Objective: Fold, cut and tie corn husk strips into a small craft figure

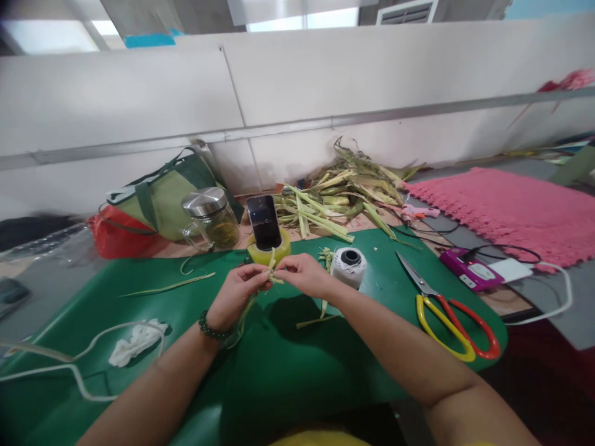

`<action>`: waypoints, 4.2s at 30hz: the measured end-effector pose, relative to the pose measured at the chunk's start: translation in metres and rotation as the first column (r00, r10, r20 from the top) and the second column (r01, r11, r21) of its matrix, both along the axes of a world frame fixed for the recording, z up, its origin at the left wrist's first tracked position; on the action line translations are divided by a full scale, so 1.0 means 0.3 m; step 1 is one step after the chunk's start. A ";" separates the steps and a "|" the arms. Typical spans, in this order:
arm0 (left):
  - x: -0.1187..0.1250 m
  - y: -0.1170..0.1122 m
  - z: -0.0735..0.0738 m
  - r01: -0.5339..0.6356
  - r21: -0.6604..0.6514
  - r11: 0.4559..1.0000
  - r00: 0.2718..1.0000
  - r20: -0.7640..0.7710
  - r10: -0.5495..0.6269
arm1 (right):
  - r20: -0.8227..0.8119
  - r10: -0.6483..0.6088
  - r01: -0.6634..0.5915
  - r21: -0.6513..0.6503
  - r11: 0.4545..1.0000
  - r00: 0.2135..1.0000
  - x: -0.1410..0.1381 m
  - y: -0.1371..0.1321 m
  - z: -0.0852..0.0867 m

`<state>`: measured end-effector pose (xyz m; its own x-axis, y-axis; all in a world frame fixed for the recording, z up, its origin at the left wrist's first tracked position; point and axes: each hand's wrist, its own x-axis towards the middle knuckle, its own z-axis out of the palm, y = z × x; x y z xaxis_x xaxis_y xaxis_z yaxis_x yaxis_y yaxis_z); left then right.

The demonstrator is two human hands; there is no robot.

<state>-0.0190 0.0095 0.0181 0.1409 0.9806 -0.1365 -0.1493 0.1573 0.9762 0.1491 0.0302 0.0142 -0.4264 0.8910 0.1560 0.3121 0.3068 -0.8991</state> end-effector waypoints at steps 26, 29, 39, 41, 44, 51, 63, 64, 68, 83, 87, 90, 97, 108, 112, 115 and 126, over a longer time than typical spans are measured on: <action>0.002 -0.004 -0.019 0.185 0.230 0.956 0.853 -0.521 -0.040 | 0.429 -0.094 -0.189 0.571 0.799 0.899 0.017 -0.052 -0.003; 0.002 -0.009 -0.015 0.288 0.040 0.957 0.915 -0.308 -0.262 | 0.175 -0.040 -0.027 0.368 0.930 0.984 0.023 0.007 -0.024; -0.036 0.037 0.008 -0.023 0.025 0.999 0.999 -0.047 0.024 | 0.129 0.157 -0.167 0.076 0.983 0.979 0.008 0.019 -0.046; -0.035 0.036 0.011 -0.036 0.040 0.999 0.996 -0.081 0.039 | 0.263 0.079 -0.141 0.225 0.964 0.961 0.015 0.006 -0.044; -0.026 0.019 0.023 0.029 -0.060 0.998 0.999 0.028 -0.028 | 0.385 -0.006 -0.139 0.348 0.927 0.923 0.026 0.002 -0.057; -0.052 0.024 0.053 0.005 -0.156 0.988 0.979 0.202 0.027 | 0.111 0.081 -0.103 0.200 0.974 0.990 0.030 0.019 -0.050; 0.001 -0.003 -0.004 0.097 -0.189 0.977 0.937 0.348 -0.026 | -0.659 0.002 -0.447 -0.507 0.738 0.752 -0.010 0.054 -0.053; 0.003 -0.008 -0.001 0.133 -0.174 0.976 0.937 0.344 -0.066 | -0.647 -0.002 -0.426 -0.504 0.751 0.762 -0.012 0.056 -0.055; 0.007 -0.011 0.000 0.143 -0.164 0.976 0.953 0.288 -0.091 | -0.466 -0.040 -0.155 -0.371 0.916 0.884 -0.025 0.031 -0.045; -0.004 -0.039 0.053 0.130 -0.208 0.969 0.984 0.145 -0.101 | 0.141 0.063 -0.137 0.613 0.778 0.988 -0.003 -0.016 -0.052; -0.010 -0.025 0.044 0.103 -0.141 0.985 0.992 0.085 -0.092 | 0.036 0.118 -0.123 0.368 0.922 0.992 -0.010 -0.009 -0.058; -0.018 -0.008 0.032 0.073 -0.066 0.995 0.997 0.010 -0.072 | -0.061 0.106 -0.096 0.141 0.985 0.993 -0.017 -0.006 -0.059; -0.041 0.015 0.014 0.139 -0.124 0.982 0.989 0.063 -0.132 | -0.289 0.061 -0.120 -0.191 0.974 0.955 0.004 0.046 -0.075; -0.066 0.034 0.022 0.110 -0.087 0.990 0.994 -0.013 -0.111 | -0.134 -0.256 0.267 0.749 0.607 0.957 0.020 -0.041 -0.003; -0.061 0.028 0.033 0.123 -0.110 0.986 0.992 0.046 -0.119 | 0.138 -0.111 0.017 0.550 0.835 0.984 -0.008 -0.052 -0.028; -0.059 0.025 0.035 0.152 -0.124 0.981 0.987 0.072 -0.143 | 0.139 0.040 -0.080 0.295 0.952 0.990 -0.033 -0.031 -0.053; -0.065 0.036 0.028 0.108 -0.093 0.990 0.992 -0.049 -0.113 | 0.022 0.137 -0.138 0.085 0.987 0.990 0.046 -0.014 0.028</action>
<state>-0.0385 0.0204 0.0264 0.2376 0.9427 -0.2342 -0.0739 0.2579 0.9633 0.1628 0.0261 0.0226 -0.5470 0.8071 0.2222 0.2755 0.4242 -0.8627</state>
